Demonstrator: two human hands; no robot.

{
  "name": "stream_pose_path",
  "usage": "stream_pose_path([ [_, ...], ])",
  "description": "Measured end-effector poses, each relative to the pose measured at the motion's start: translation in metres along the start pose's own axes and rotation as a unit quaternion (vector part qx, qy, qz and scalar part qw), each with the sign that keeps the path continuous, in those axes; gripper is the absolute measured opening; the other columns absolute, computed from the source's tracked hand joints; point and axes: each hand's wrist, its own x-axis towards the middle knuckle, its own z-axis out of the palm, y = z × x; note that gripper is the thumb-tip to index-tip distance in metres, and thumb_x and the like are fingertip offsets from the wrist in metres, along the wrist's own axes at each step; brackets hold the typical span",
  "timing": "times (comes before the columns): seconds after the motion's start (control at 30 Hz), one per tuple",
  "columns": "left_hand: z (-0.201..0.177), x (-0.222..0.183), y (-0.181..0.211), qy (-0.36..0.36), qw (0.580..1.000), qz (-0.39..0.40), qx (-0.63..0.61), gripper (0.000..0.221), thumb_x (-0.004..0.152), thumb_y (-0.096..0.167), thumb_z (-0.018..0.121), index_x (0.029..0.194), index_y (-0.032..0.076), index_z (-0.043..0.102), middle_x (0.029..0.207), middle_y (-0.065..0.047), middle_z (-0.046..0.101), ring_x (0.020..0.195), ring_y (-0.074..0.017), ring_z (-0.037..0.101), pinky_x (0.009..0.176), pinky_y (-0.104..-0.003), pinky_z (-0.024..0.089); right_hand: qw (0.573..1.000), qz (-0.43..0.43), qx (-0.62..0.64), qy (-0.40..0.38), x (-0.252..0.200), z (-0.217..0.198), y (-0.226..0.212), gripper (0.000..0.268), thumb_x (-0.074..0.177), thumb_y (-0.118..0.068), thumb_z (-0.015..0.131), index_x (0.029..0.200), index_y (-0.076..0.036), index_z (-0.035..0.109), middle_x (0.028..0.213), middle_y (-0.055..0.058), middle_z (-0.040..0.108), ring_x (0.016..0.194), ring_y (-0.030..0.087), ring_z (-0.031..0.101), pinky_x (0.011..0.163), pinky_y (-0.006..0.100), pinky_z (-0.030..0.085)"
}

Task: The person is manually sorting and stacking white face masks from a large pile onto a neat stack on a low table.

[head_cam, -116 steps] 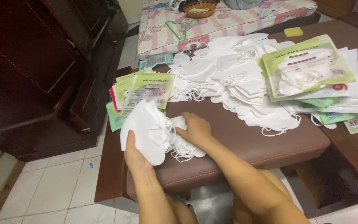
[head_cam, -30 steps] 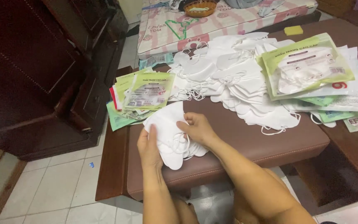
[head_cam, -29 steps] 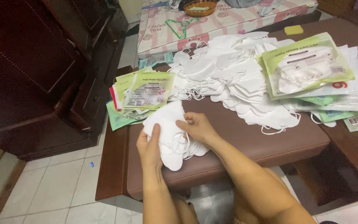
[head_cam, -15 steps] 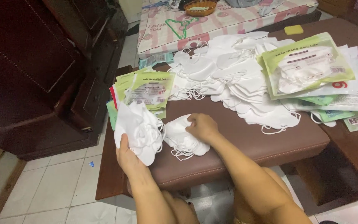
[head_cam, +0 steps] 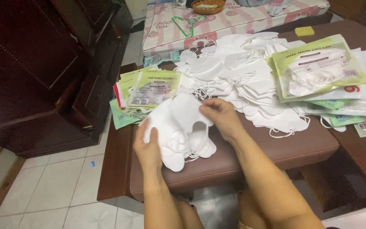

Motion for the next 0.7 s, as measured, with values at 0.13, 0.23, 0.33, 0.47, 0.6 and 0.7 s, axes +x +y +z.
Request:
stream_pose_path([
  [0.13,0.007,0.005,-0.038,-0.044,0.996,-0.062,-0.041,0.015,0.088,0.000,0.068,0.099,0.004,0.077,0.121,-0.017,0.066,0.118,-0.0256,0.058,0.105,-0.045,0.047,0.995,-0.065,-0.076,-0.027,-0.014,0.021,0.007,0.027,0.078,-0.014,0.088,0.103,-0.005,0.080,0.088,0.011,0.074,0.081,0.015,0.065,0.068,0.029,0.058],
  [0.23,0.012,-0.002,-0.008,-0.066,0.967,-0.188,-0.160,0.025,0.087,0.009,0.064,0.108,0.007,0.077,0.115,-0.011,0.071,0.108,-0.0217,0.063,0.100,-0.041,0.052,0.962,-0.174,-0.206,-0.045,-0.014,0.024,0.019,0.019,0.077,-0.011,0.086,0.095,-0.015,0.082,0.081,0.007,0.074,0.074,0.019,0.069,0.066,0.029,0.056],
  [0.33,0.011,0.002,-0.019,-0.094,0.941,-0.245,-0.213,0.056,0.097,0.062,0.048,0.114,0.014,0.074,0.116,-0.008,0.074,0.110,-0.0194,0.067,0.098,-0.037,0.052,0.947,-0.180,-0.260,-0.056,-0.015,0.025,0.019,0.018,0.078,-0.012,0.083,0.096,-0.016,0.082,0.082,0.008,0.074,0.078,0.022,0.071,0.069,0.032,0.057],
  [0.47,0.013,0.004,-0.036,-0.062,0.962,-0.229,-0.135,0.038,0.088,0.016,0.080,0.119,-0.002,0.070,0.103,-0.015,0.073,0.092,-0.0199,0.069,0.081,-0.034,0.059,0.960,-0.104,-0.239,-0.103,-0.011,0.015,0.016,0.015,0.087,-0.021,0.079,0.100,-0.013,0.082,0.090,0.012,0.077,0.086,0.025,0.073,0.077,0.037,0.058],
  [0.6,0.011,0.005,-0.035,-0.032,0.960,-0.235,-0.147,0.038,0.087,0.011,0.081,0.119,-0.004,0.069,0.099,-0.016,0.073,0.086,-0.0200,0.070,0.075,-0.033,0.060,0.926,-0.162,-0.341,-0.025,0.006,-0.026,-0.013,0.020,0.094,-0.018,0.071,0.109,-0.008,0.079,0.103,0.018,0.075,0.103,0.039,0.071,0.090,0.049,0.055],
  [0.7,0.012,0.001,-0.024,-0.022,0.961,-0.231,-0.147,0.038,0.086,0.010,0.081,0.118,-0.005,0.068,0.095,-0.015,0.071,0.084,-0.0185,0.068,0.074,-0.032,0.060,0.843,-0.161,-0.498,0.126,0.032,-0.085,-0.006,0.028,0.092,-0.008,0.067,0.119,-0.009,0.075,0.115,0.019,0.070,0.106,0.043,0.069,0.087,0.053,0.056],
])
